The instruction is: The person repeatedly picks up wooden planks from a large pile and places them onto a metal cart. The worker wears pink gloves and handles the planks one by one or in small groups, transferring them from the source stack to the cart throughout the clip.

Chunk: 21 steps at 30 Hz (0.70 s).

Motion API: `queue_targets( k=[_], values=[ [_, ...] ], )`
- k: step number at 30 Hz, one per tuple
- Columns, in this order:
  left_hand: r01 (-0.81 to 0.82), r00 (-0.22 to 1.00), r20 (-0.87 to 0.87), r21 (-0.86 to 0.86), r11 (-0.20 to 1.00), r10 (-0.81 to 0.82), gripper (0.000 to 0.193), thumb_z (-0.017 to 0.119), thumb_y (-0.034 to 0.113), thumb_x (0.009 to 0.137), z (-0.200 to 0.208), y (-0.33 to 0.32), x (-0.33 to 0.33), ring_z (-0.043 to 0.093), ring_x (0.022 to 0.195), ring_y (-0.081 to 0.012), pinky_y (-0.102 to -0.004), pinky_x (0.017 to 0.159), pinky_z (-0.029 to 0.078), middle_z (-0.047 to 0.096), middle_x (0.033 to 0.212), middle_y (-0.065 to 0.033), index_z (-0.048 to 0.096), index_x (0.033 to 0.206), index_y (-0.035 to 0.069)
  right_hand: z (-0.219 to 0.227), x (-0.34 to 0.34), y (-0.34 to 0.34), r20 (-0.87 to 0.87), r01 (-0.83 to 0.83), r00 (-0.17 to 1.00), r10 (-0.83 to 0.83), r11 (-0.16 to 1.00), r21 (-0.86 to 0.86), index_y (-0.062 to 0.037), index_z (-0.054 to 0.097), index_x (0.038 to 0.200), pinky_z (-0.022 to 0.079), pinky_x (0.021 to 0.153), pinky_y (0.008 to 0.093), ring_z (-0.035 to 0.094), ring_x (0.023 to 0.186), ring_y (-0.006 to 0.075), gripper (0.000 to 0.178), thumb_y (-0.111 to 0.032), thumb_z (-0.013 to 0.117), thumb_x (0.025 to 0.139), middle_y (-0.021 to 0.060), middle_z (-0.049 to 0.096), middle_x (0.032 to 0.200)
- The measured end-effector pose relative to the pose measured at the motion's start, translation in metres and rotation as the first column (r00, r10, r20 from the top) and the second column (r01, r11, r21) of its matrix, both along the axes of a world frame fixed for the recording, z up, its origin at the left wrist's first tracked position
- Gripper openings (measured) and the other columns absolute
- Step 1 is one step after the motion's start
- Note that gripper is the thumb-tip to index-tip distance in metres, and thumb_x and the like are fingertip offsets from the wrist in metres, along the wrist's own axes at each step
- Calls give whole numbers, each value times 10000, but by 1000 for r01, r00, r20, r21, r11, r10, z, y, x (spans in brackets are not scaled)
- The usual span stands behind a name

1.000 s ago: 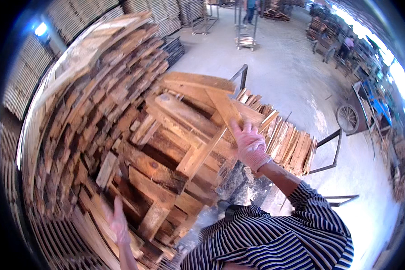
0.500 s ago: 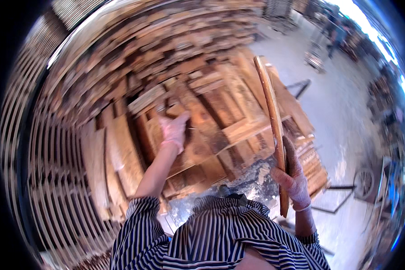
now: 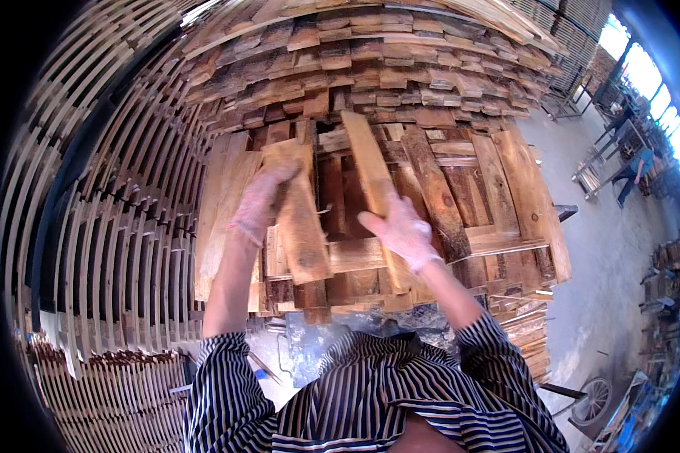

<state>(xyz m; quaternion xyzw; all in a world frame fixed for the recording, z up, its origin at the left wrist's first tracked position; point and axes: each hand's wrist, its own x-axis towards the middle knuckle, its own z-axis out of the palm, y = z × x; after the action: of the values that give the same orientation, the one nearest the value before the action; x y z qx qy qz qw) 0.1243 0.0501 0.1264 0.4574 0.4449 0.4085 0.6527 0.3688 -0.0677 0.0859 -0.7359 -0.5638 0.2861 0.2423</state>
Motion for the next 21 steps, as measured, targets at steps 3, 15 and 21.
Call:
queue_targets(
  k=[3, 15, 21],
  values=[
    [-2, 995, 99, -15, 1000, 4, 406, 764, 335, 921, -5, 9, -36, 708, 879, -177, -309, 791, 599, 731, 1026, -78, 710, 1177, 24, -30, -31, 51, 86, -54, 994, 61, 995, -83, -83, 361, 1549, 551, 958, 492, 640, 1168, 382, 620, -431, 486, 1051, 272, 538, 1313],
    [-98, 970, -192, 254, 962, 150, 394, 745, 238, 928, 67, 25, -222, 709, 931, -175, -319, 829, 578, 744, 1093, -70, 675, 1244, 13, -21, -91, 63, 462, -232, 874, 154, 966, 116, -116, 427, 1527, 484, 1038, 522, 551, 1272, 364, 600, -361, 600, 1008, 215, 511, 1405],
    [380, 414, -859, 463, 801, 300, 535, 776, 278, 868, -25, 99, -202, 707, 1070, -350, -429, 926, 565, 722, 1138, -210, 567, 1273, -2, -19, -161, 5, 357, -548, 807, 470, 821, 159, -155, 393, 1553, 517, 1083, 361, 558, 1306, 294, 585, -403, 539, 1043, 179, 502, 1447]
  ],
)
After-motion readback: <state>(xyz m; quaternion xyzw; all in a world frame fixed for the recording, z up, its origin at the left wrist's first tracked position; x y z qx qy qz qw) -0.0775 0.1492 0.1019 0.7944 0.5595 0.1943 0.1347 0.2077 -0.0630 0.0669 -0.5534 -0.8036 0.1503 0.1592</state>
